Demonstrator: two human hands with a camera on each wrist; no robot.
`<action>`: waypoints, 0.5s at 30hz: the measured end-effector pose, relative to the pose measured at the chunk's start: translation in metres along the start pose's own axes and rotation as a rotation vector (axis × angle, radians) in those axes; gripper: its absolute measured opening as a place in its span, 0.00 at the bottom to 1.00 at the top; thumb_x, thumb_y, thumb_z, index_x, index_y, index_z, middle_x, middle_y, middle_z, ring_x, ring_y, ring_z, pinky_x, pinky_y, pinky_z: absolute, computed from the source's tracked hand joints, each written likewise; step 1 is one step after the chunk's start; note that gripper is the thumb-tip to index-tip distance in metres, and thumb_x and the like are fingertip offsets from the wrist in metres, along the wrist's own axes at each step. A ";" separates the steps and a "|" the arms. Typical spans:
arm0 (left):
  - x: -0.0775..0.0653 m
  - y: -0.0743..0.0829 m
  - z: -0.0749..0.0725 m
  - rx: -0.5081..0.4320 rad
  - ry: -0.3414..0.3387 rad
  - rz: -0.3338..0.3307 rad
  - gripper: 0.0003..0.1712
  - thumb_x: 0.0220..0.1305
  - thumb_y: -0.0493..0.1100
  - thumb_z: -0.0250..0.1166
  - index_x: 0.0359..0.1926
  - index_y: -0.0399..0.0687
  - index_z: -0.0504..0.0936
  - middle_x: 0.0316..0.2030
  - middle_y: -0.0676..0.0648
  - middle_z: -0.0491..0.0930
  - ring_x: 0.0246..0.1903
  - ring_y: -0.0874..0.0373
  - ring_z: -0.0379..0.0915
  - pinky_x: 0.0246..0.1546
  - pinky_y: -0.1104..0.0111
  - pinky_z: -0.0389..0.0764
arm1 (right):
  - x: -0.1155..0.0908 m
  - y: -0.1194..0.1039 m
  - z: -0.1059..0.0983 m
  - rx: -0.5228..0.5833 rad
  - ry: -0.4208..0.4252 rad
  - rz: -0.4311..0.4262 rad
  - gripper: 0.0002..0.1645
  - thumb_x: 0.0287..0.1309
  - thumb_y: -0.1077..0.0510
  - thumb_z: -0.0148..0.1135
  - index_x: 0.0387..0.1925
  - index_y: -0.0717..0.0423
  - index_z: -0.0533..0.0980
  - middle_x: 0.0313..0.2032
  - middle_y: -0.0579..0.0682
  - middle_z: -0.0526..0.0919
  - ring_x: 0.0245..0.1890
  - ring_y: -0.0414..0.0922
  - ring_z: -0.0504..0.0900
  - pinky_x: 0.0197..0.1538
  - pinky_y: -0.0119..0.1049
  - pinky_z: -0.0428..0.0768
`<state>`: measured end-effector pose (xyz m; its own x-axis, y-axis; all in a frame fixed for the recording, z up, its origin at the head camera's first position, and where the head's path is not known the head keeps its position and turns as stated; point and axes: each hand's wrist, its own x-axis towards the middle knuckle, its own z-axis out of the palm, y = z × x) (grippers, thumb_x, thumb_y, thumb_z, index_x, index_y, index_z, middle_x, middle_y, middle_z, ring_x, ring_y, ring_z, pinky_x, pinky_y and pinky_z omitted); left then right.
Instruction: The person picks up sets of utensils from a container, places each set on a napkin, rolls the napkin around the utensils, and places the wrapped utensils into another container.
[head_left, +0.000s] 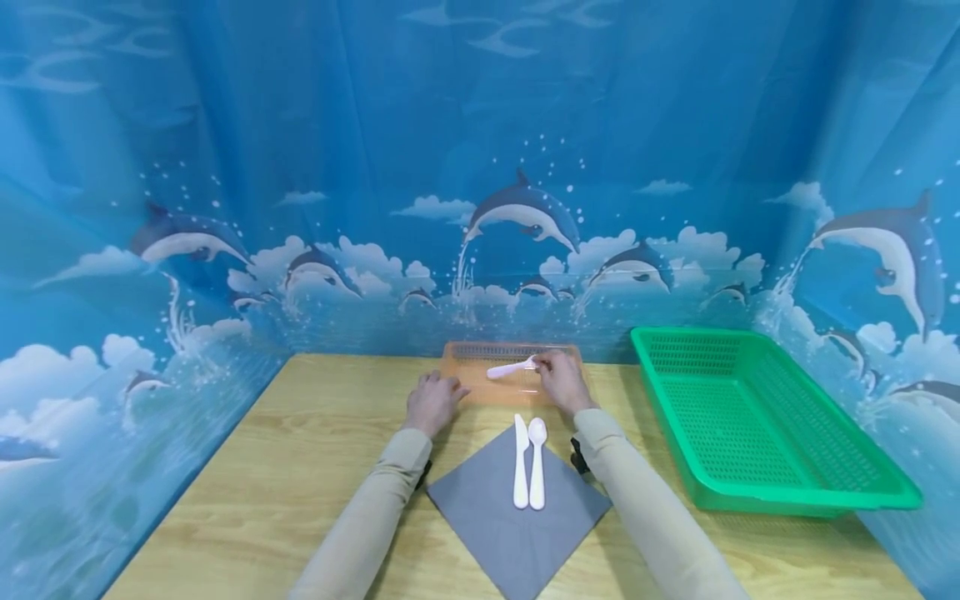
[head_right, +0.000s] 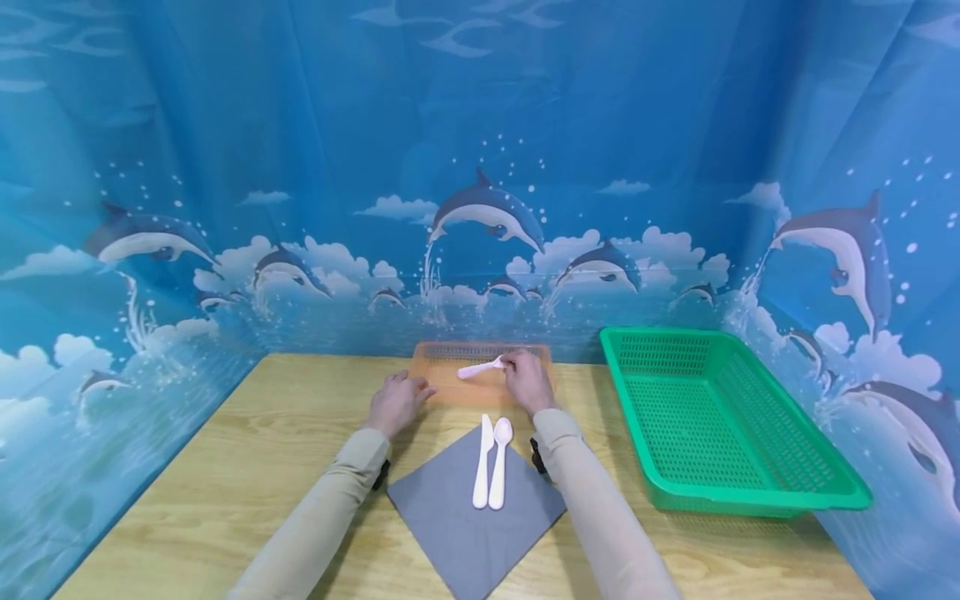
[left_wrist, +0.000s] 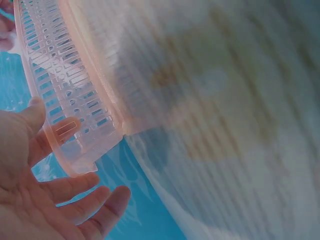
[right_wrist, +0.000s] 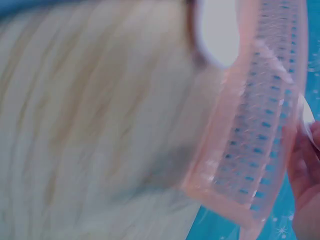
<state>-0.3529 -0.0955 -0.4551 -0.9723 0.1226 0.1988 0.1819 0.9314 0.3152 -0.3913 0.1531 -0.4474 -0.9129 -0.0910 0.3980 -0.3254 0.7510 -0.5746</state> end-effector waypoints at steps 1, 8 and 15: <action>0.000 0.000 0.000 -0.002 0.000 0.000 0.21 0.72 0.57 0.56 0.51 0.51 0.85 0.53 0.38 0.79 0.59 0.37 0.69 0.48 0.45 0.80 | 0.000 -0.002 0.000 0.027 0.058 -0.002 0.14 0.62 0.68 0.55 0.44 0.61 0.84 0.40 0.58 0.87 0.41 0.53 0.83 0.49 0.45 0.80; -0.002 -0.002 0.001 -0.018 0.011 0.006 0.22 0.72 0.58 0.55 0.54 0.52 0.83 0.58 0.36 0.76 0.63 0.35 0.66 0.49 0.43 0.80 | 0.001 -0.017 -0.010 0.309 0.198 0.122 0.14 0.63 0.69 0.50 0.38 0.61 0.82 0.34 0.60 0.86 0.28 0.55 0.86 0.26 0.34 0.82; -0.003 -0.004 0.001 -0.004 0.078 0.046 0.27 0.70 0.59 0.57 0.62 0.49 0.78 0.63 0.31 0.70 0.65 0.35 0.63 0.51 0.43 0.79 | 0.000 -0.022 -0.016 0.415 0.192 0.116 0.09 0.62 0.71 0.50 0.37 0.63 0.77 0.34 0.62 0.83 0.27 0.61 0.85 0.23 0.32 0.81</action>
<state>-0.3505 -0.0991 -0.4585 -0.9486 0.1385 0.2844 0.2272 0.9239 0.3080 -0.3806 0.1471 -0.4236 -0.8998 0.1298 0.4165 -0.3305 0.4205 -0.8450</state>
